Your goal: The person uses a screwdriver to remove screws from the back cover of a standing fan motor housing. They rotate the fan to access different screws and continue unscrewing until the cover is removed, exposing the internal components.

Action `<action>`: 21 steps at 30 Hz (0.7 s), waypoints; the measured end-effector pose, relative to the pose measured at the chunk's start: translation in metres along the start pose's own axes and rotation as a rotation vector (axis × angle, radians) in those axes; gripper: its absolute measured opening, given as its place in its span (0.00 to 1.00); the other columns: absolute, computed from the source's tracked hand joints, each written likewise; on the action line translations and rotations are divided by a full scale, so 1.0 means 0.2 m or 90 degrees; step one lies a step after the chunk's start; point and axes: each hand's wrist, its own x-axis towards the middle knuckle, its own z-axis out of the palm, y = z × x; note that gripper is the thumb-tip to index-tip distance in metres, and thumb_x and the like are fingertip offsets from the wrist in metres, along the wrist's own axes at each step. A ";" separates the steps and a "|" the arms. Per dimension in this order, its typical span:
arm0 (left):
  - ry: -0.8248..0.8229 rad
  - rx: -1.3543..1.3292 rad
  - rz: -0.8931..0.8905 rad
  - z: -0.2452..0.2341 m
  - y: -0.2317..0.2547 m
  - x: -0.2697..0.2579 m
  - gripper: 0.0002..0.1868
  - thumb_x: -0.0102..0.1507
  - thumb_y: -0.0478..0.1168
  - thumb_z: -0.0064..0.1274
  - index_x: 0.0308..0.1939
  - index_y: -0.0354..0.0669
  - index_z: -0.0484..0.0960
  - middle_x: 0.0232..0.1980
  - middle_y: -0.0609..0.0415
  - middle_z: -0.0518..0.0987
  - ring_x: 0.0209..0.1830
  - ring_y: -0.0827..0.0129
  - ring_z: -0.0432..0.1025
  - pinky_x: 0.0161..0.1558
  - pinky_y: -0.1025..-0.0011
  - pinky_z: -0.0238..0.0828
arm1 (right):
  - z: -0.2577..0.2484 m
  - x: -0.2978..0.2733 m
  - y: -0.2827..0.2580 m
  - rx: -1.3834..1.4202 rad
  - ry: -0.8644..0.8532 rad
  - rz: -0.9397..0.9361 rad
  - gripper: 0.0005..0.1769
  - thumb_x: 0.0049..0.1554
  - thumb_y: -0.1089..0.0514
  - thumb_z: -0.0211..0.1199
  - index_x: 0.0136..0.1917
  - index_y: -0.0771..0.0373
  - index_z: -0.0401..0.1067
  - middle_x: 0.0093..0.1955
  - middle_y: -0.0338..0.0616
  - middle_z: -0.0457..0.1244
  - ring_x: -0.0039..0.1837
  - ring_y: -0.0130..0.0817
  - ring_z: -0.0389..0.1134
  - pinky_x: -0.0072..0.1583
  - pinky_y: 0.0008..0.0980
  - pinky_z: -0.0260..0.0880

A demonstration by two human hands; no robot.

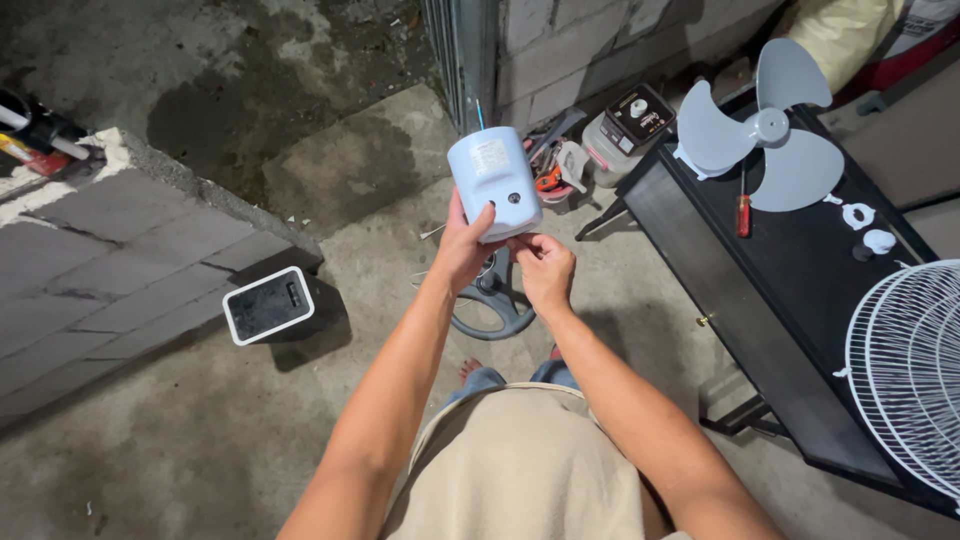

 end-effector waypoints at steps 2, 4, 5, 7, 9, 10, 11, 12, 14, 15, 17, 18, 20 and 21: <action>0.008 0.007 0.039 -0.04 -0.06 -0.01 0.60 0.55 0.38 0.67 0.79 0.60 0.38 0.72 0.49 0.63 0.67 0.53 0.69 0.57 0.46 0.75 | -0.02 0.01 0.03 0.036 -0.015 0.009 0.06 0.57 0.66 0.69 0.47 0.72 0.77 0.40 0.41 0.71 0.41 0.22 0.70 0.46 0.23 0.72; 0.022 0.071 0.078 -0.07 -0.09 -0.04 0.69 0.51 0.31 0.70 0.81 0.59 0.32 0.75 0.46 0.61 0.68 0.52 0.68 0.59 0.49 0.75 | -0.03 0.01 0.06 0.046 -0.032 0.006 0.06 0.57 0.66 0.68 0.48 0.72 0.76 0.41 0.41 0.70 0.42 0.23 0.70 0.46 0.24 0.72; 0.030 0.131 0.096 -0.08 -0.10 -0.06 0.72 0.50 0.28 0.71 0.82 0.57 0.31 0.76 0.43 0.60 0.69 0.52 0.68 0.61 0.51 0.74 | -0.05 0.02 0.07 0.035 -0.040 -0.001 0.06 0.57 0.67 0.67 0.48 0.72 0.76 0.41 0.41 0.70 0.42 0.23 0.70 0.47 0.24 0.72; 0.041 0.188 0.130 -0.06 -0.11 -0.08 0.75 0.47 0.26 0.72 0.82 0.55 0.30 0.77 0.42 0.58 0.70 0.52 0.67 0.62 0.54 0.75 | -0.07 0.01 0.07 0.018 -0.052 -0.003 0.05 0.57 0.67 0.66 0.48 0.72 0.76 0.41 0.41 0.70 0.42 0.23 0.71 0.46 0.24 0.73; 0.047 0.181 0.163 -0.03 -0.12 -0.11 0.77 0.44 0.25 0.72 0.82 0.55 0.30 0.78 0.45 0.53 0.69 0.54 0.66 0.61 0.56 0.76 | -0.09 0.01 0.07 0.005 -0.061 0.008 0.05 0.58 0.66 0.66 0.47 0.71 0.76 0.40 0.41 0.71 0.42 0.22 0.71 0.46 0.23 0.74; 0.050 0.196 0.178 -0.02 -0.12 -0.11 0.76 0.44 0.25 0.71 0.82 0.53 0.31 0.77 0.45 0.55 0.69 0.54 0.67 0.61 0.57 0.77 | -0.10 0.00 0.07 -0.010 -0.067 0.015 0.05 0.58 0.66 0.66 0.47 0.71 0.76 0.40 0.41 0.71 0.41 0.22 0.71 0.46 0.23 0.73; 0.052 0.211 0.196 -0.01 -0.13 -0.11 0.75 0.45 0.24 0.71 0.82 0.52 0.31 0.77 0.44 0.57 0.69 0.55 0.68 0.60 0.58 0.78 | -0.11 0.00 0.07 -0.026 -0.075 0.019 0.05 0.58 0.66 0.66 0.47 0.71 0.76 0.40 0.41 0.71 0.41 0.22 0.71 0.46 0.23 0.72; 0.055 0.225 0.213 -0.01 -0.13 -0.11 0.74 0.46 0.24 0.71 0.82 0.51 0.32 0.76 0.44 0.59 0.69 0.55 0.69 0.60 0.58 0.78 | -0.13 0.01 0.08 -0.042 -0.082 0.024 0.05 0.58 0.65 0.66 0.47 0.71 0.77 0.39 0.41 0.71 0.41 0.22 0.71 0.45 0.23 0.72; 0.085 0.254 0.237 0.00 -0.15 -0.10 0.72 0.47 0.23 0.71 0.83 0.50 0.35 0.74 0.43 0.63 0.66 0.56 0.71 0.59 0.60 0.78 | -0.19 0.02 0.11 -0.049 -0.112 0.025 0.06 0.57 0.64 0.68 0.45 0.70 0.77 0.39 0.40 0.71 0.40 0.22 0.70 0.45 0.23 0.72; 0.099 0.269 0.247 0.01 -0.17 -0.10 0.71 0.47 0.23 0.70 0.83 0.49 0.36 0.73 0.43 0.65 0.65 0.57 0.72 0.59 0.60 0.78 | -0.23 0.04 0.13 -0.053 -0.124 0.026 0.06 0.56 0.64 0.68 0.45 0.70 0.77 0.38 0.40 0.70 0.40 0.22 0.70 0.45 0.23 0.72; 0.101 0.249 0.258 0.01 -0.18 -0.10 0.70 0.47 0.22 0.69 0.83 0.49 0.38 0.70 0.44 0.68 0.64 0.58 0.73 0.58 0.61 0.79 | -0.34 0.11 0.20 -0.090 -0.110 0.017 0.06 0.55 0.63 0.67 0.46 0.68 0.79 0.40 0.40 0.71 0.41 0.23 0.70 0.46 0.24 0.71; 0.100 0.238 0.261 0.02 -0.18 -0.10 0.70 0.46 0.21 0.68 0.83 0.48 0.39 0.69 0.45 0.69 0.63 0.59 0.74 0.57 0.61 0.79 | -0.42 0.15 0.23 -0.109 -0.101 0.014 0.06 0.54 0.63 0.67 0.46 0.67 0.79 0.40 0.40 0.71 0.42 0.23 0.70 0.46 0.24 0.71; 0.115 0.244 0.237 0.04 -0.19 -0.11 0.68 0.47 0.21 0.67 0.83 0.48 0.39 0.68 0.46 0.70 0.62 0.60 0.74 0.55 0.63 0.79 | -0.65 0.28 0.30 -0.292 -0.009 -0.136 0.06 0.53 0.61 0.72 0.44 0.65 0.79 0.39 0.40 0.70 0.42 0.26 0.69 0.47 0.27 0.71; 0.126 0.250 0.226 0.04 -0.18 -0.12 0.68 0.48 0.21 0.67 0.83 0.48 0.40 0.67 0.47 0.71 0.61 0.60 0.74 0.54 0.64 0.79 | -0.78 0.36 0.32 -0.324 0.033 -0.201 0.04 0.54 0.62 0.71 0.42 0.65 0.78 0.40 0.41 0.69 0.43 0.28 0.68 0.47 0.29 0.70</action>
